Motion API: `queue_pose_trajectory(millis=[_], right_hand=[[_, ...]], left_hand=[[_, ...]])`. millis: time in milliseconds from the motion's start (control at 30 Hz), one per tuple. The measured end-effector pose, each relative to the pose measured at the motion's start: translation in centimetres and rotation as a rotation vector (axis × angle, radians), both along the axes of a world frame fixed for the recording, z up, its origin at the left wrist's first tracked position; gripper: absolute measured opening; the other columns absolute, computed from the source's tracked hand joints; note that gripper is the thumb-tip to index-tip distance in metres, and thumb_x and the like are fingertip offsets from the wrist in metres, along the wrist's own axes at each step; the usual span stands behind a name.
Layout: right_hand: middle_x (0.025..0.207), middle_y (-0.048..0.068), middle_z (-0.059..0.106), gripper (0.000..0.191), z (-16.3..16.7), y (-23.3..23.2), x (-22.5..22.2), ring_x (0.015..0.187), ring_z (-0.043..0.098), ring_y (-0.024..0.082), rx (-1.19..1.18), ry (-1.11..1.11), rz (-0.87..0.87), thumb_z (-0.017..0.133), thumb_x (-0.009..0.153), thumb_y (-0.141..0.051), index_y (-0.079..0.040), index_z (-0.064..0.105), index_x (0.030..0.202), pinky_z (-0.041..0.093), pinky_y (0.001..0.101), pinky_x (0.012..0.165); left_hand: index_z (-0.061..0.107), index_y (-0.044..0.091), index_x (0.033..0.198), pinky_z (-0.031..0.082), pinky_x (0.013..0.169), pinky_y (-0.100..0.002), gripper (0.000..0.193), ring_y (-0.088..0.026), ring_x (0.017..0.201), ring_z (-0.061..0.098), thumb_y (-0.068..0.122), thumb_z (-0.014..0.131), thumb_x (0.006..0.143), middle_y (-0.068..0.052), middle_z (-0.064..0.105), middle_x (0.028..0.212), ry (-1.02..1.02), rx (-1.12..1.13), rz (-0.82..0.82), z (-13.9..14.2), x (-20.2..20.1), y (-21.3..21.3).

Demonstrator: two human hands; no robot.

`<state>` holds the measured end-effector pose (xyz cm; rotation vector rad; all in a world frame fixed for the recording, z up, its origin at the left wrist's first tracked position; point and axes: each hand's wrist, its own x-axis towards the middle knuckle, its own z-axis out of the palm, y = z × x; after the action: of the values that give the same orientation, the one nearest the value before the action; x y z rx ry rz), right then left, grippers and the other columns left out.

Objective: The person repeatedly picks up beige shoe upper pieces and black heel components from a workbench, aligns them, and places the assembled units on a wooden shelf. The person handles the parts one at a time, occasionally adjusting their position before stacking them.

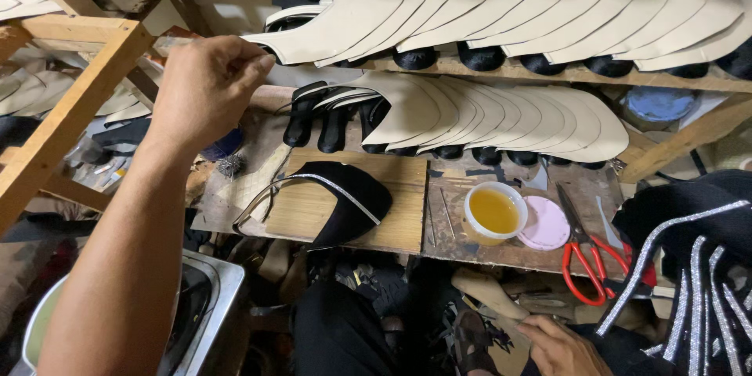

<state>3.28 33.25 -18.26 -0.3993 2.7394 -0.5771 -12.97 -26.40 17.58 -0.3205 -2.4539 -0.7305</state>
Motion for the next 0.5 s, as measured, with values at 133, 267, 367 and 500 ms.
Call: queue_pose_trajectory(millis=[133,267,367,500], right_hand=[[0.126,0.002,0.066,0.042,0.1,1.2,0.7,0.115,0.071,0.02,0.019,0.0,0.01,0.063,0.085,-0.01,-0.014,0.072,0.126,0.057,0.0318,0.096],[0.129,0.002,0.065,0.045,-0.3,2.2,0.7,0.117,0.069,0.021,0.042,0.029,0.084,0.061,0.084,-0.011,-0.017,0.072,0.127,0.056,0.0319,0.096],[0.131,0.002,0.065,0.045,-0.2,3.0,0.0,0.116,0.07,0.02,-0.001,0.022,0.1,0.062,0.084,-0.012,-0.017,0.071,0.127,0.057,0.031,0.095],[0.133,0.002,0.063,0.046,-0.5,2.6,-0.8,0.119,0.067,0.022,0.038,0.033,0.122,0.063,0.083,-0.011,-0.017,0.071,0.128,0.055,0.0322,0.097]], left_hand=[[0.078,0.002,0.106,0.055,0.07,-0.04,0.028,-0.025,0.071,0.071,0.029,0.072,0.101,-0.017,0.075,0.086,-0.129,-0.077,0.177,0.2,-0.1,-1.1],[0.079,0.005,0.108,0.056,0.072,-0.041,0.027,-0.027,0.072,0.072,0.029,0.071,0.099,-0.019,0.075,0.087,-0.238,-0.027,0.276,-0.5,0.4,-1.9],[0.078,0.004,0.108,0.056,0.072,-0.041,0.028,-0.027,0.073,0.072,0.029,0.071,0.098,-0.018,0.075,0.086,-0.208,0.028,0.273,-0.9,0.3,-1.1],[0.077,0.002,0.107,0.056,0.074,-0.042,0.027,-0.028,0.079,0.072,0.028,0.072,0.1,-0.017,0.075,0.092,0.046,-0.049,0.088,-0.7,-1.2,0.2]])
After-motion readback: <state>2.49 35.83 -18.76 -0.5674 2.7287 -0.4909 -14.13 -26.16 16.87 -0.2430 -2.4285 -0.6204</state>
